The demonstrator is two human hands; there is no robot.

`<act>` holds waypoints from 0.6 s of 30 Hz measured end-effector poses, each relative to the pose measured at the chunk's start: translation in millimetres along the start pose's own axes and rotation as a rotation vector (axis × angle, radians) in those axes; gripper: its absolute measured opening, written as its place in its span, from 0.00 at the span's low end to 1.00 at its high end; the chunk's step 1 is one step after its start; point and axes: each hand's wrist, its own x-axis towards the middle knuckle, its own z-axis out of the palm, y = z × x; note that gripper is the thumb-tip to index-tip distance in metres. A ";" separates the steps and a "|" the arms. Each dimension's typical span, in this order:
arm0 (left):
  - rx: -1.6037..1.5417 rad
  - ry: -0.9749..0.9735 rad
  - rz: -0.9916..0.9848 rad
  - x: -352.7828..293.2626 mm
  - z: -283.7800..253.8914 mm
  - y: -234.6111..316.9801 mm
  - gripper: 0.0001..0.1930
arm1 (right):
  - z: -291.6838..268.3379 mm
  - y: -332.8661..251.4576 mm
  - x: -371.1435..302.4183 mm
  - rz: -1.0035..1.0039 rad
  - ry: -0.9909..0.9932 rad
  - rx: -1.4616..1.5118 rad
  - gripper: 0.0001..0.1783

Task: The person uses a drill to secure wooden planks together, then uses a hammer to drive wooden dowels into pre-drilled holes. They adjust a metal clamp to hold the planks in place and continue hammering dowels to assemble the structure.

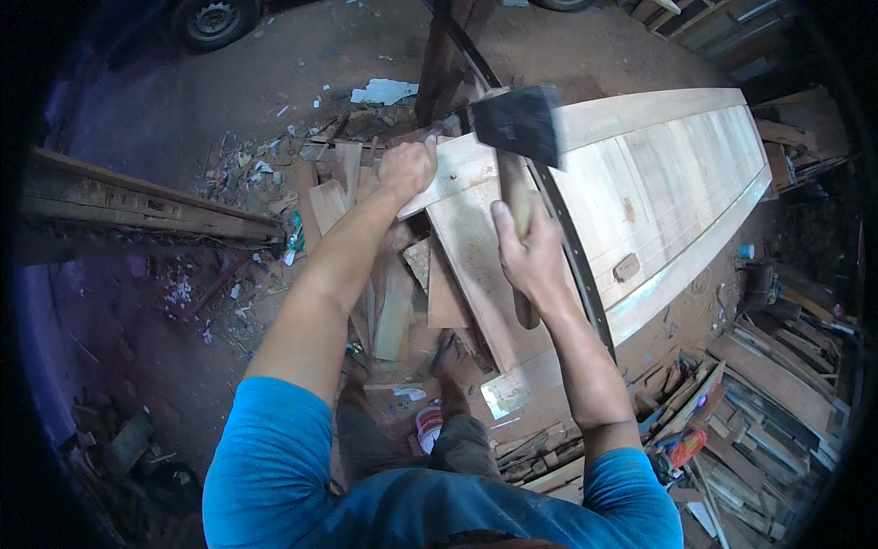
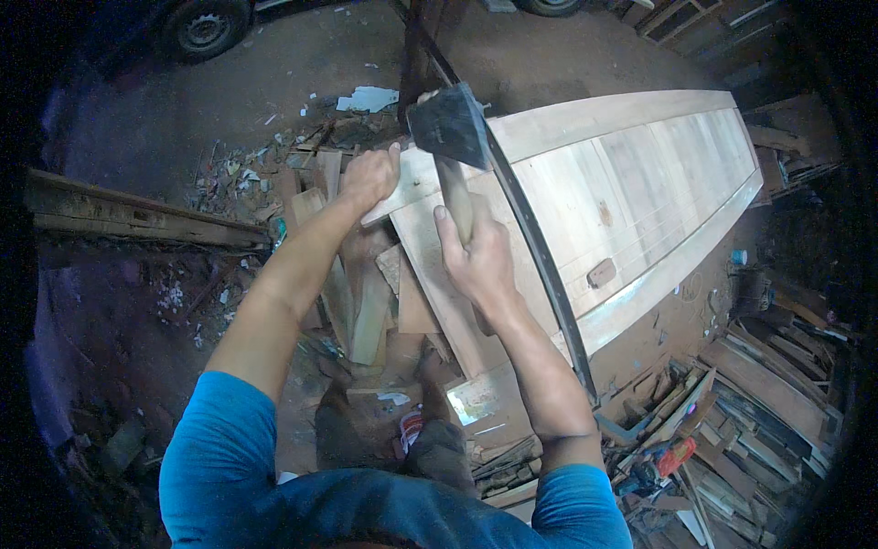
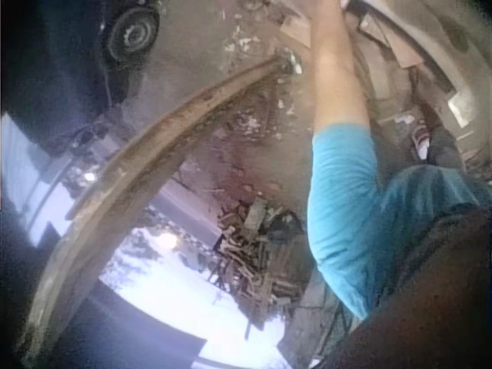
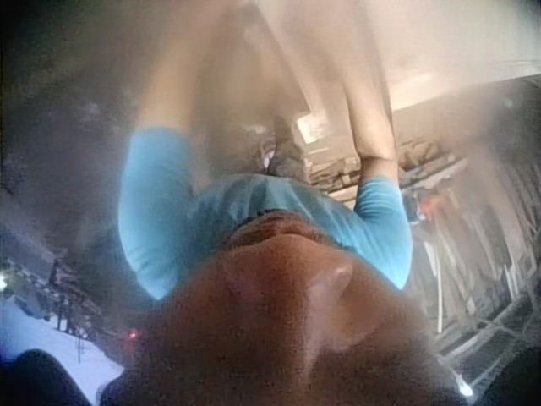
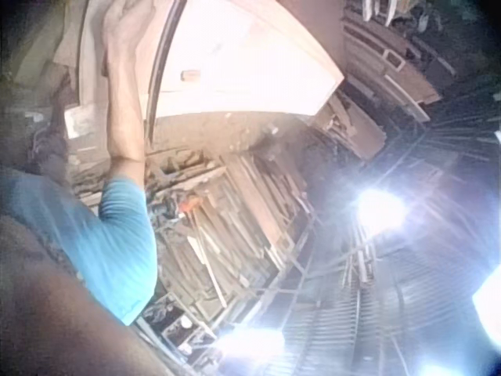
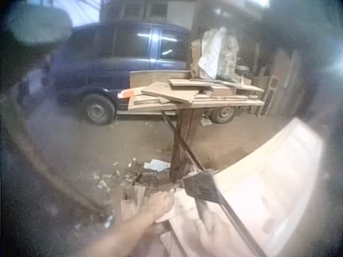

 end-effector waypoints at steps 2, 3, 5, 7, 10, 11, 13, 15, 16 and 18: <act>0.010 0.009 -0.006 0.8 2.9 4.0 0.36 | -3.9 -3.2 -12.8 -0.133 0.115 0.107 0.20; 0.015 0.016 -0.014 1.8 3.4 3.6 0.36 | -0.2 4.3 -15.7 -0.234 0.163 0.131 0.19; 0.011 0.012 -0.003 3.4 5.9 8.5 0.36 | 13.0 41.6 -21.3 0.001 -0.062 -0.123 0.21; 0.009 0.017 0.049 -1.0 13.8 21.7 0.36 | 33.1 107.1 -9.2 0.244 -0.314 -0.343 0.26; 0.027 0.061 0.081 10.9 10.6 12.0 0.35 | 24.1 90.8 14.6 0.174 -0.218 -0.288 0.25; 0.029 0.023 0.037 -3.6 19.2 -0.9 0.35 | 18.1 60.3 7.1 0.180 -0.220 -0.231 0.25; 0.031 0.004 0.006 4.4 12.7 3.8 0.35 | 14.0 50.1 5.8 0.150 -0.181 -0.160 0.25; 0.015 0.027 0.023 8.6 14.0 4.3 0.36 | 21.6 65.6 -3.6 0.108 -0.153 -0.121 0.27; -0.005 0.056 0.060 10.3 21.6 -3.3 0.36 | 24.0 74.6 1.5 0.154 -0.309 -0.304 0.24; -0.013 0.092 0.090 13.8 18.8 4.8 0.37 | 34.1 92.5 5.5 0.197 -0.347 -0.373 0.24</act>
